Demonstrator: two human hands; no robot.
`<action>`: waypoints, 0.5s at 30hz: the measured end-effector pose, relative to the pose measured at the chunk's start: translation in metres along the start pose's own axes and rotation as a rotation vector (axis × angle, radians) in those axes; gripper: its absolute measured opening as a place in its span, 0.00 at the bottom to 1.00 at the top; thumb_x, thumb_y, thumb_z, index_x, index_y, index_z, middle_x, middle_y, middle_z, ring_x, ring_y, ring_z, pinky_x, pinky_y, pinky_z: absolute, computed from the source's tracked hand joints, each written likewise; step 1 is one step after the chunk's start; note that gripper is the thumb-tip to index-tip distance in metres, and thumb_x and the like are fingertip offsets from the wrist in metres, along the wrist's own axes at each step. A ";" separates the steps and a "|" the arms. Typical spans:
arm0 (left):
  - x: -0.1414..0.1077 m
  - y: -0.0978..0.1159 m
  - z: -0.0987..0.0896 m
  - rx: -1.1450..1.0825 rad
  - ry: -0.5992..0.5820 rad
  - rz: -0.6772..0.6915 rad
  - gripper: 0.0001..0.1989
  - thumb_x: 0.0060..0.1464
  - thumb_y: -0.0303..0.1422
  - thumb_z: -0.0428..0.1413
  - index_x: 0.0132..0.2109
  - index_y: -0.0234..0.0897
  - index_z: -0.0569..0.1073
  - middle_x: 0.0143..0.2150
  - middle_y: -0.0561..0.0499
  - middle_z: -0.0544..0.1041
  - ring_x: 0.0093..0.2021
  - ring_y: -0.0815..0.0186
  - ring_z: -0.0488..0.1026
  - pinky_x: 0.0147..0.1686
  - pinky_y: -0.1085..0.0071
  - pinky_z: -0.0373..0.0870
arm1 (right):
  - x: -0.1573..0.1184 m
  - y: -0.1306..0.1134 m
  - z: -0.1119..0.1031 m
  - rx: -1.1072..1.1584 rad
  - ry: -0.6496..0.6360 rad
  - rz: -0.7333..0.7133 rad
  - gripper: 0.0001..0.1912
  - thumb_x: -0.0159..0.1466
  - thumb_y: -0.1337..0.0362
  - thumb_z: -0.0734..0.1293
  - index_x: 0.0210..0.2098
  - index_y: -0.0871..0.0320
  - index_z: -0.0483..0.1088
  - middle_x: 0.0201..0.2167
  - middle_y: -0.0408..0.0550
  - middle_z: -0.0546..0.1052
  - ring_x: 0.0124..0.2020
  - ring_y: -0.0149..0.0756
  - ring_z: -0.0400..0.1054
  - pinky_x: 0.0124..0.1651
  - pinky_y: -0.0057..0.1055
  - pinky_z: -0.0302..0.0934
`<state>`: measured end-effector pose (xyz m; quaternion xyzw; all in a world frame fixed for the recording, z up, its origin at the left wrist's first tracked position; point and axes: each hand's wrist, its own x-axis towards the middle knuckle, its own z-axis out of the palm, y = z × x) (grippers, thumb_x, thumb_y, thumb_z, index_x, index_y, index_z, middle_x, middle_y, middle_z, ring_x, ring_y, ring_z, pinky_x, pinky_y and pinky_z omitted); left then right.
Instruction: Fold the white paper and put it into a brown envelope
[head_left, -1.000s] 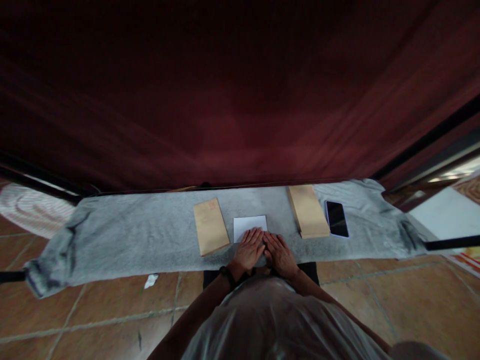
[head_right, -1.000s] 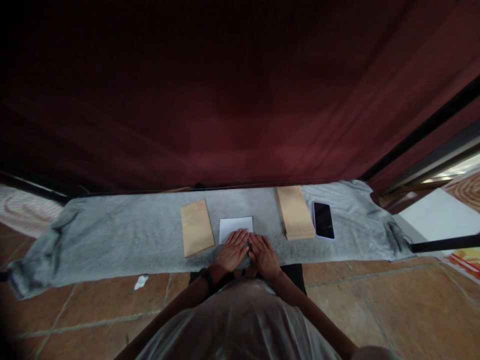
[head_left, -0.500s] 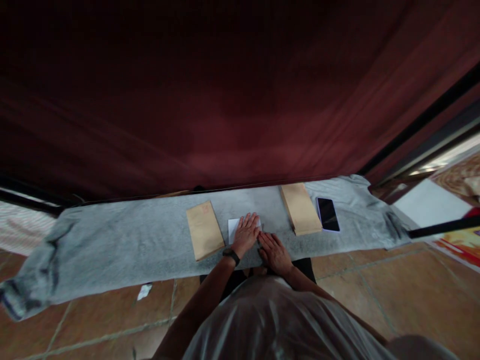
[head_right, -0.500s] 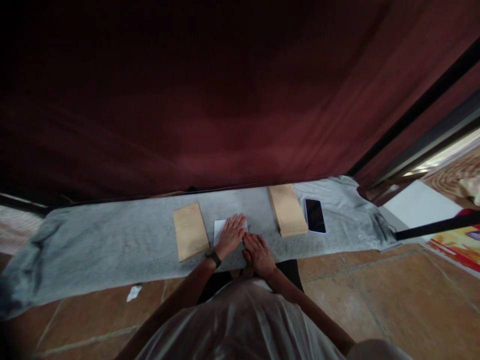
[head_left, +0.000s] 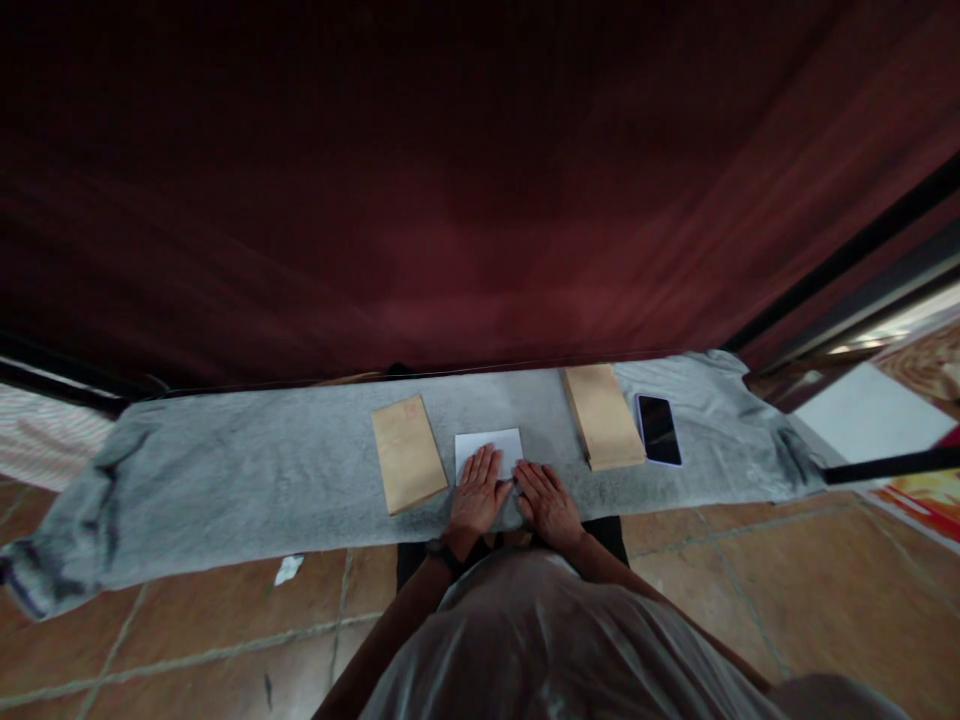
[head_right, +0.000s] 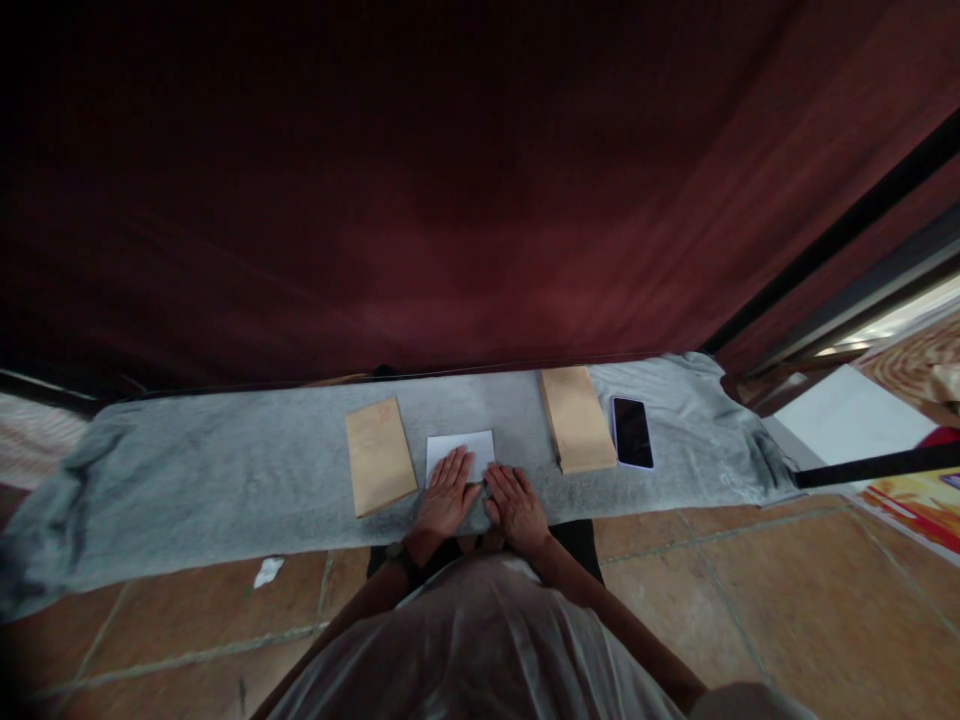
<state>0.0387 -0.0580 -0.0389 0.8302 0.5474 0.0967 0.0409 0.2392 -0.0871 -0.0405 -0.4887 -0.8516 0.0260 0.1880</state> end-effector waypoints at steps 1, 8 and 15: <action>-0.005 -0.003 0.002 0.001 0.020 -0.027 0.33 0.69 0.44 0.43 0.73 0.32 0.52 0.74 0.38 0.56 0.74 0.54 0.52 0.69 0.51 0.56 | 0.000 0.000 -0.001 0.003 -0.003 0.001 0.26 0.73 0.62 0.59 0.69 0.60 0.58 0.69 0.52 0.64 0.69 0.42 0.57 0.71 0.46 0.50; -0.019 -0.010 0.007 0.018 0.159 -0.169 0.32 0.69 0.42 0.41 0.74 0.31 0.50 0.71 0.34 0.61 0.72 0.49 0.56 0.68 0.43 0.54 | 0.001 0.000 -0.003 0.003 -0.031 0.011 0.27 0.73 0.63 0.59 0.70 0.59 0.56 0.69 0.52 0.63 0.69 0.42 0.58 0.71 0.46 0.50; 0.021 -0.005 -0.008 0.075 0.037 -0.286 0.32 0.69 0.40 0.41 0.71 0.22 0.56 0.72 0.31 0.58 0.73 0.50 0.52 0.70 0.48 0.51 | 0.000 0.002 0.002 0.015 -0.026 0.011 0.28 0.73 0.61 0.59 0.70 0.58 0.56 0.70 0.51 0.62 0.69 0.43 0.57 0.71 0.46 0.47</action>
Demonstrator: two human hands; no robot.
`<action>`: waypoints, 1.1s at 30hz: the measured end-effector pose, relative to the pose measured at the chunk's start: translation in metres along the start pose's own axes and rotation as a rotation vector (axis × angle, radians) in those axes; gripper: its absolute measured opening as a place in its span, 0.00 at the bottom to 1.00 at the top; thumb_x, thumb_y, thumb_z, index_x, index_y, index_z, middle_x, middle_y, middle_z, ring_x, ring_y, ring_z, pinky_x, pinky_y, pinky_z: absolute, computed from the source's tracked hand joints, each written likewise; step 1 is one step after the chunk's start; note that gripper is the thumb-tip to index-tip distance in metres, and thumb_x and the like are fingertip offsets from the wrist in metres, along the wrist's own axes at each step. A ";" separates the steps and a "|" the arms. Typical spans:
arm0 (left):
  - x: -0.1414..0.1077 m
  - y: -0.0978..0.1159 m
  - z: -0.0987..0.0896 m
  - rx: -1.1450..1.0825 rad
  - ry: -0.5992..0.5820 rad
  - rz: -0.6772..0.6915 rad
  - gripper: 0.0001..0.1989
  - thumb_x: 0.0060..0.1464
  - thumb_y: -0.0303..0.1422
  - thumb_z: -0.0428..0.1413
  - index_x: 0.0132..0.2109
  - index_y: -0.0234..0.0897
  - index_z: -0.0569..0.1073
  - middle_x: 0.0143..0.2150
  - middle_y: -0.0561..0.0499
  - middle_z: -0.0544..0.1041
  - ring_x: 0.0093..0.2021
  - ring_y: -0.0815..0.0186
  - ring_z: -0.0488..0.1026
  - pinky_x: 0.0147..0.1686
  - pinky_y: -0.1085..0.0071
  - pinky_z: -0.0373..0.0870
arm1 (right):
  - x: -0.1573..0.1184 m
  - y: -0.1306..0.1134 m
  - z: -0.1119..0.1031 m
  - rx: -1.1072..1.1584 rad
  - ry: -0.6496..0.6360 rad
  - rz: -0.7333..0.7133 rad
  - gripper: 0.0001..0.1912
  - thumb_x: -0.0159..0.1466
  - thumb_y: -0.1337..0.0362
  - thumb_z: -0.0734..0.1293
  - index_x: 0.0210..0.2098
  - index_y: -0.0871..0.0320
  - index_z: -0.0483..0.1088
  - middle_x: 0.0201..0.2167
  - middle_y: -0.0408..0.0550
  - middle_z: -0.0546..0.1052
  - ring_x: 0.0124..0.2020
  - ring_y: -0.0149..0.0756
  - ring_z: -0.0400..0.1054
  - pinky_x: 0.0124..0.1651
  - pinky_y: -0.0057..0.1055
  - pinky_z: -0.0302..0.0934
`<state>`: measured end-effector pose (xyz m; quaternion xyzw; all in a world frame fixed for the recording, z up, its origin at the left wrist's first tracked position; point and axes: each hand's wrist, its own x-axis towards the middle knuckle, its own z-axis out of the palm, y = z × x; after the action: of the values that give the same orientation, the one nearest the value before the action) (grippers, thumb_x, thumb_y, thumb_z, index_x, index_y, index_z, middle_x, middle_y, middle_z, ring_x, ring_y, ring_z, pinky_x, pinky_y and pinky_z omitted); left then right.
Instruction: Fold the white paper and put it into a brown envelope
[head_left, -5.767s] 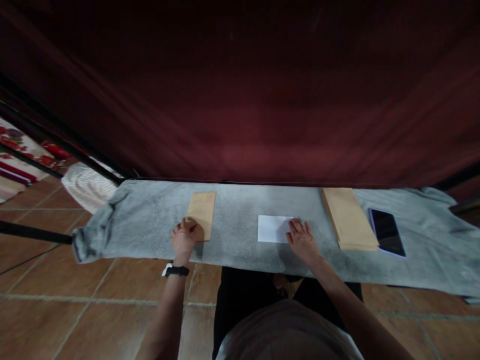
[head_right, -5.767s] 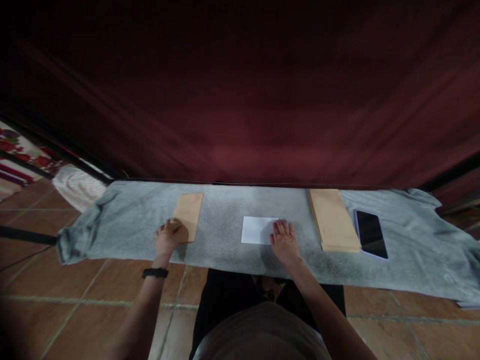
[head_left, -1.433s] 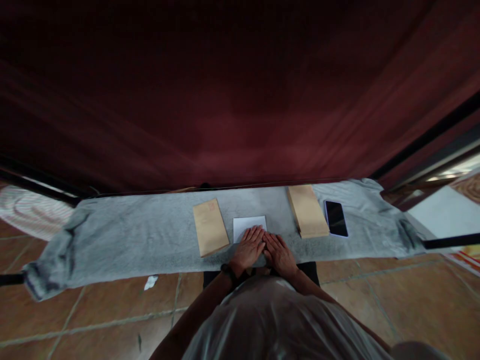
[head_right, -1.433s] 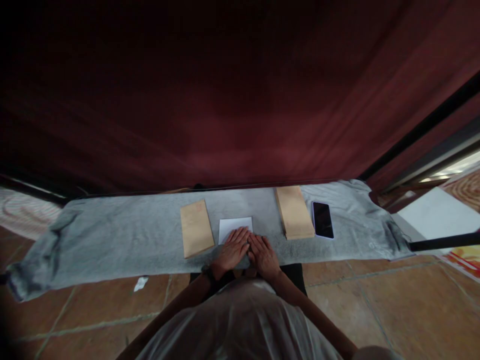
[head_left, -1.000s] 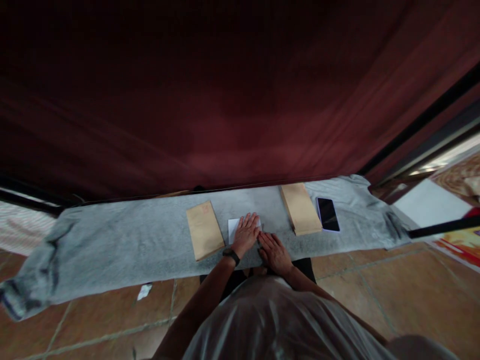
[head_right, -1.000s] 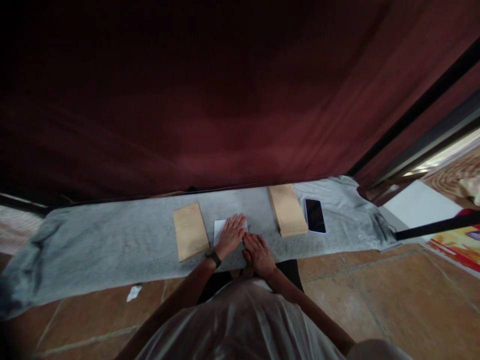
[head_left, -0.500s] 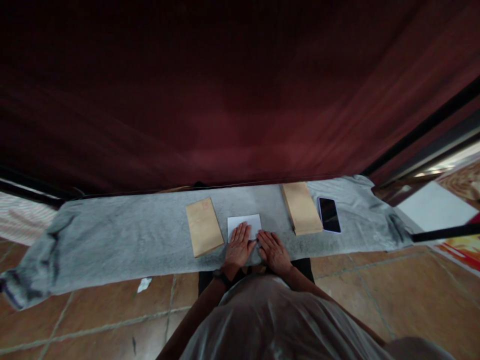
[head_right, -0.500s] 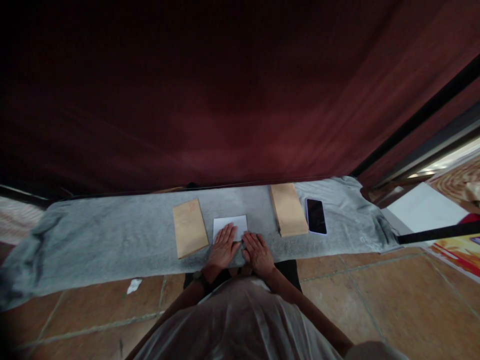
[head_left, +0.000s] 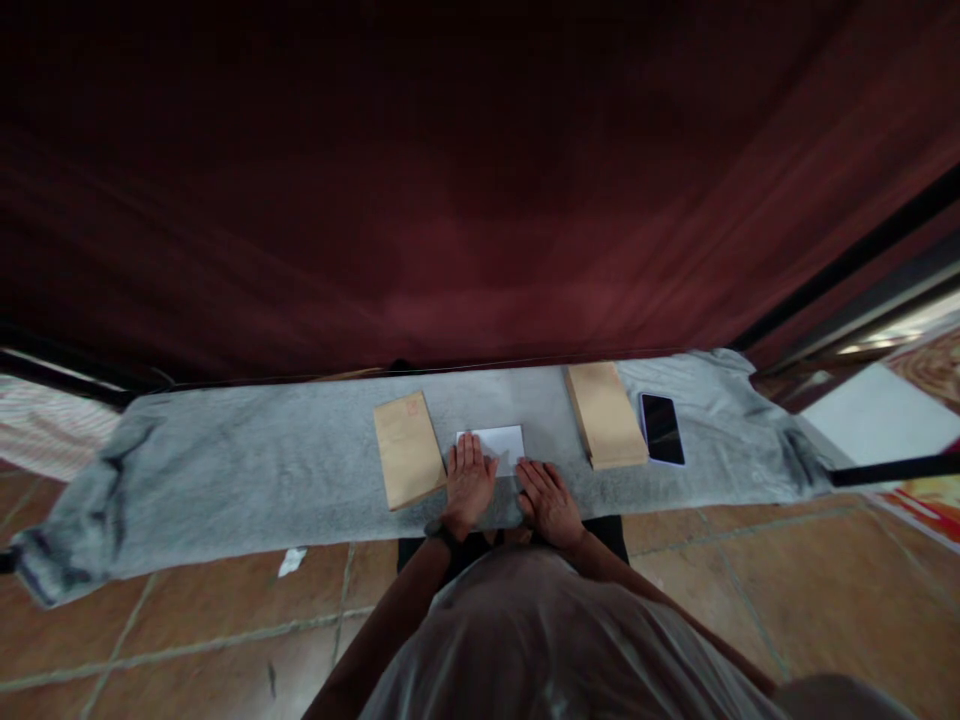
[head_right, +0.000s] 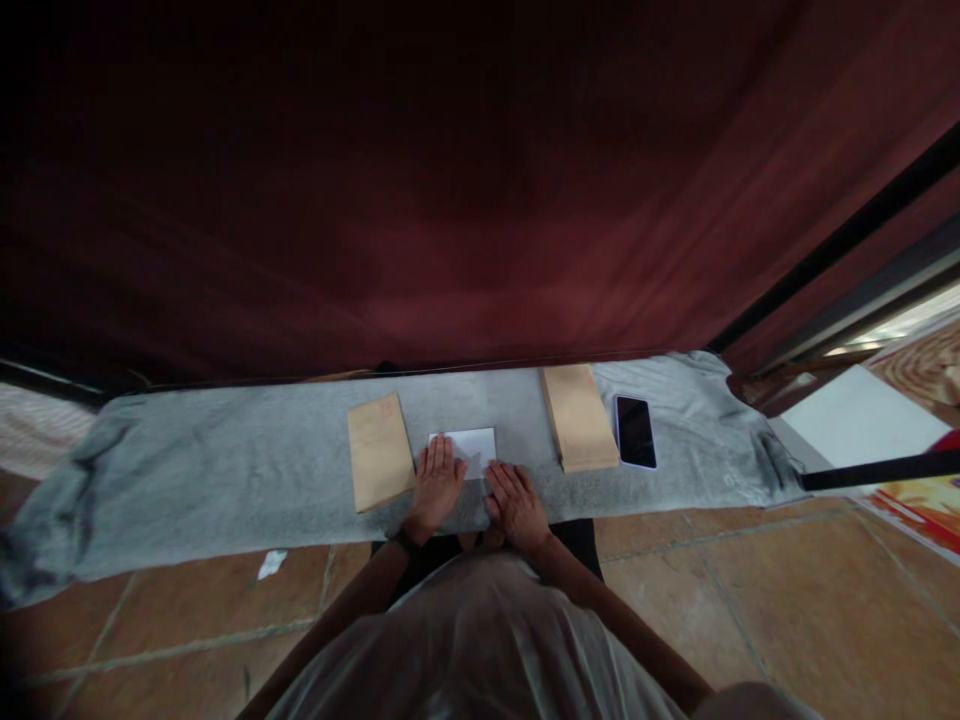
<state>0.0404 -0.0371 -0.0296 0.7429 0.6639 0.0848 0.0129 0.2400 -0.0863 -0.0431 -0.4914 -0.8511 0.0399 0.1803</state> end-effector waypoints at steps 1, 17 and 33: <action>0.004 0.000 -0.001 0.003 0.007 -0.008 0.31 0.69 0.40 0.42 0.71 0.23 0.56 0.72 0.32 0.57 0.74 0.51 0.52 0.70 0.49 0.51 | 0.000 0.001 0.000 0.000 -0.001 -0.004 0.28 0.73 0.61 0.59 0.70 0.58 0.56 0.70 0.51 0.62 0.69 0.43 0.57 0.71 0.46 0.47; -0.058 -0.005 -0.005 -0.123 0.001 0.394 0.27 0.68 0.38 0.48 0.70 0.33 0.61 0.71 0.42 0.63 0.72 0.57 0.57 0.69 0.55 0.57 | 0.004 0.003 -0.012 0.009 -0.078 -0.012 0.24 0.73 0.62 0.60 0.67 0.56 0.63 0.69 0.52 0.64 0.67 0.45 0.59 0.69 0.47 0.52; -0.048 -0.001 -0.007 -0.052 -0.033 0.364 0.26 0.68 0.37 0.47 0.68 0.31 0.63 0.70 0.39 0.64 0.71 0.54 0.58 0.68 0.54 0.57 | 0.019 -0.001 -0.011 0.080 -0.084 -0.051 0.25 0.72 0.64 0.58 0.67 0.61 0.62 0.68 0.57 0.64 0.69 0.45 0.56 0.70 0.49 0.52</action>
<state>0.0338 -0.0853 -0.0279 0.8515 0.5157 0.0906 0.0274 0.2345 -0.0715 -0.0277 -0.4599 -0.8679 0.0897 0.1647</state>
